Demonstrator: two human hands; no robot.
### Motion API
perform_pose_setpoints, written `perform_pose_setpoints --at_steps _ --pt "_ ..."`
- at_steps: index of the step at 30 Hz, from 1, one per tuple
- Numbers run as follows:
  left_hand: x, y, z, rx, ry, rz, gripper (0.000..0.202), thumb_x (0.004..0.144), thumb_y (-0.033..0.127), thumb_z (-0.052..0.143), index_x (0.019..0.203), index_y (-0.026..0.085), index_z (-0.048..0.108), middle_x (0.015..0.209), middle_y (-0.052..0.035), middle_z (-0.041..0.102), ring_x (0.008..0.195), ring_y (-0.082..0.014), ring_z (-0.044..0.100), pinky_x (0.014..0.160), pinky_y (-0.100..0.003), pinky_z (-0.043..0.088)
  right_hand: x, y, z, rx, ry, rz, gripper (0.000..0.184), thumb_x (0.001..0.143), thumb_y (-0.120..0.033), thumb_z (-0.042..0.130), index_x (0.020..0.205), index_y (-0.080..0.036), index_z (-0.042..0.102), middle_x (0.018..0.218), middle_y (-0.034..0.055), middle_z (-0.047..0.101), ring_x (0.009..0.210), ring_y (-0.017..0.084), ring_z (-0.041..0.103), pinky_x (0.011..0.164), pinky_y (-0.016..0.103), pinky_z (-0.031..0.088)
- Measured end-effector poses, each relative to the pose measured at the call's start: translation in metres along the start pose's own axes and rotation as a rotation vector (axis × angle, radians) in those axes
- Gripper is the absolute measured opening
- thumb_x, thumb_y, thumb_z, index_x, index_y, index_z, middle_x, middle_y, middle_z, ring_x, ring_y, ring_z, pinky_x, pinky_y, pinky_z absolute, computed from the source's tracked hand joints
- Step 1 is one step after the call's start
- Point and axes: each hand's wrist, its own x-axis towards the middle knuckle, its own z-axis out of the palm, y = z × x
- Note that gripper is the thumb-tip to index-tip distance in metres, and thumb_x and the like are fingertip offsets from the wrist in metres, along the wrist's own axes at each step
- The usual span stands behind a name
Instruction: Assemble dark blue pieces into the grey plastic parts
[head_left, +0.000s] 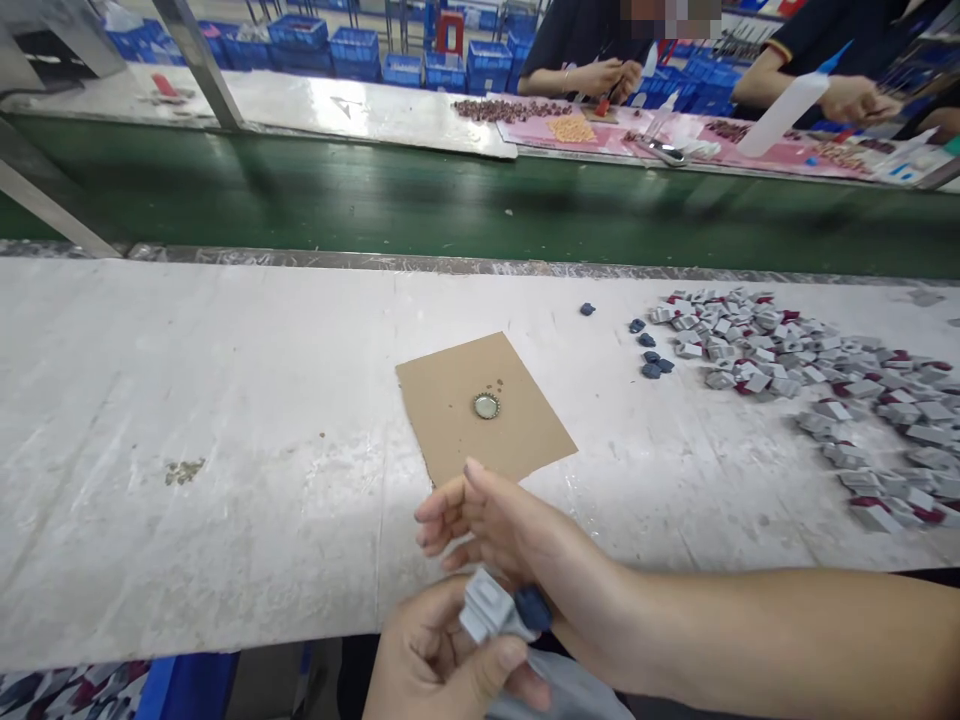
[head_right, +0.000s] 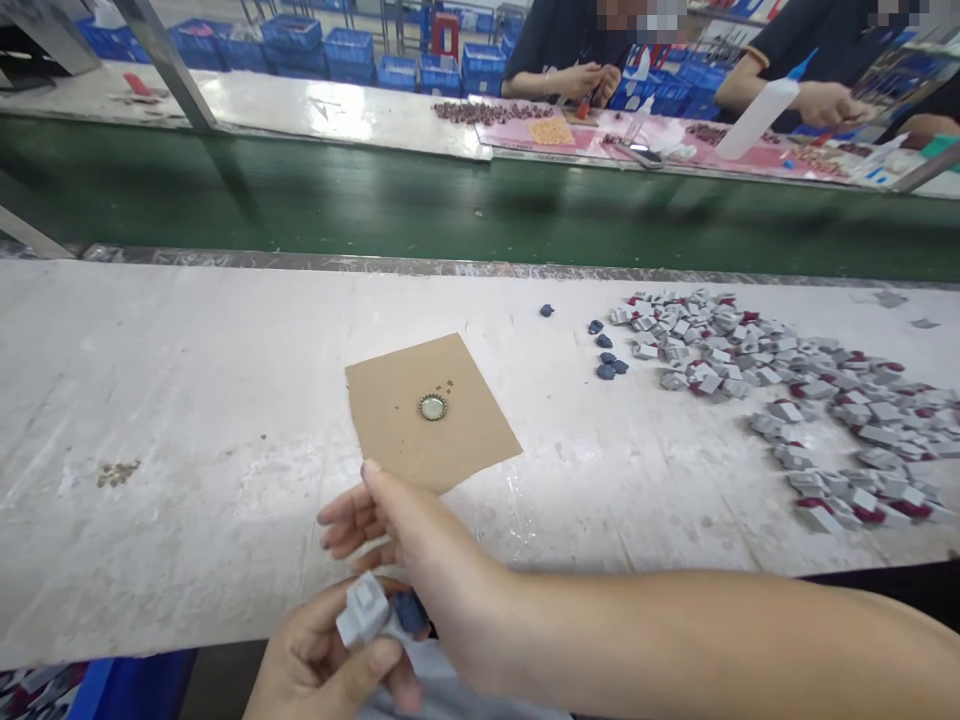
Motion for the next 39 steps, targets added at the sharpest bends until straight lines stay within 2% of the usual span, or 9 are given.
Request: perform_pose_setpoints --at_steps 3,5,9,14,19,23,30,34,39 --pt "0.004 0.009 0.008 -0.382 0.165 -0.262 0.03 0.055 0.045 0.08 0.064 0.018 0.071 0.06 0.0002 0.07 0.041 -0.005 0.058 0.042 -0.011 0.045 0.005 -0.015 -0.009 -0.262 0.082 -0.22 0.039 0.085 -0.053 0.042 0.082 -0.02 0.063 0.085 0.002 0.057 0.077 0.013 0.05 0.07 0.026 0.039" --pt "0.005 0.012 0.009 -0.446 0.208 -0.273 0.03 0.053 0.042 0.083 0.06 0.016 0.07 0.055 0.0006 0.068 0.039 -0.0025 0.055 0.04 -0.008 0.041 0.006 -0.019 -0.015 -0.423 0.038 -0.323 0.033 0.086 -0.047 0.045 0.079 -0.019 0.061 0.074 0.0 0.055 0.068 0.011 0.05 0.066 0.025 0.04" --pt "0.004 0.014 0.008 -0.497 0.238 -0.232 0.026 0.054 0.038 0.083 0.061 0.017 0.07 0.056 0.0013 0.068 0.04 -0.0026 0.056 0.041 -0.008 0.042 0.001 -0.021 -0.025 -0.564 -0.216 -0.315 0.028 0.085 -0.043 0.051 0.075 -0.017 0.055 0.065 -0.0008 0.057 0.059 0.011 0.054 0.059 0.026 0.042" --pt "0.003 0.016 0.009 -0.445 0.256 -0.15 0.025 0.057 0.037 0.082 0.069 0.018 0.071 0.06 0.0013 0.068 0.043 -0.0043 0.057 0.043 -0.011 0.044 -0.005 -0.028 -0.029 -0.629 -0.284 -0.302 0.024 0.082 -0.039 0.057 0.079 -0.016 0.059 0.072 0.0028 0.064 0.069 0.014 0.06 0.064 0.028 0.046" --pt "0.002 0.01 0.007 -0.317 0.266 -0.102 0.028 0.061 0.041 0.079 0.067 0.016 0.069 0.053 0.0019 0.063 0.041 -0.005 0.055 0.044 -0.013 0.041 -0.005 -0.029 -0.026 -0.532 -0.263 -0.224 0.027 0.075 -0.041 0.064 0.072 -0.016 0.054 0.06 -0.0023 0.057 0.05 0.006 0.049 0.046 0.019 0.04" --pt "0.0 0.006 0.005 -0.264 0.268 -0.088 0.029 0.066 0.044 0.074 0.067 0.016 0.066 0.057 0.0029 0.062 0.038 -0.0039 0.052 0.044 -0.015 0.037 -0.004 -0.025 -0.025 -0.495 -0.265 -0.201 0.031 0.074 -0.043 0.064 0.07 -0.016 0.05 0.054 -0.006 0.05 0.047 0.005 0.045 0.046 0.019 0.041" --pt "0.0 0.008 0.004 -0.294 0.224 -0.075 0.027 0.068 0.043 0.072 0.069 0.016 0.066 0.053 0.0049 0.055 0.036 -0.0039 0.049 0.043 -0.016 0.039 -0.001 -0.014 -0.033 -0.484 -0.33 -0.289 0.025 0.078 -0.038 0.062 0.076 -0.017 0.048 0.062 -0.0039 0.054 0.051 0.006 0.046 0.051 0.021 0.043" --pt "-0.002 0.005 0.006 -0.159 0.284 -0.045 0.029 0.07 0.045 0.07 0.07 0.017 0.065 0.039 0.0051 0.051 0.038 -0.006 0.048 0.045 -0.016 0.035 0.002 -0.008 -0.035 -0.462 -0.323 -0.321 0.025 0.079 -0.037 0.062 0.075 -0.018 0.047 0.065 -0.0034 0.056 0.049 0.005 0.043 0.046 0.019 0.038" --pt "-0.002 -0.003 0.007 -0.024 0.341 -0.041 0.034 0.073 0.05 0.065 0.079 0.016 0.065 0.04 0.0036 0.052 0.038 -0.0087 0.045 0.045 -0.02 0.034 0.006 0.002 -0.037 -0.466 -0.304 -0.354 0.022 0.081 -0.037 0.059 0.076 -0.018 0.05 0.066 -0.0021 0.059 0.053 0.007 0.051 0.048 0.02 0.039"
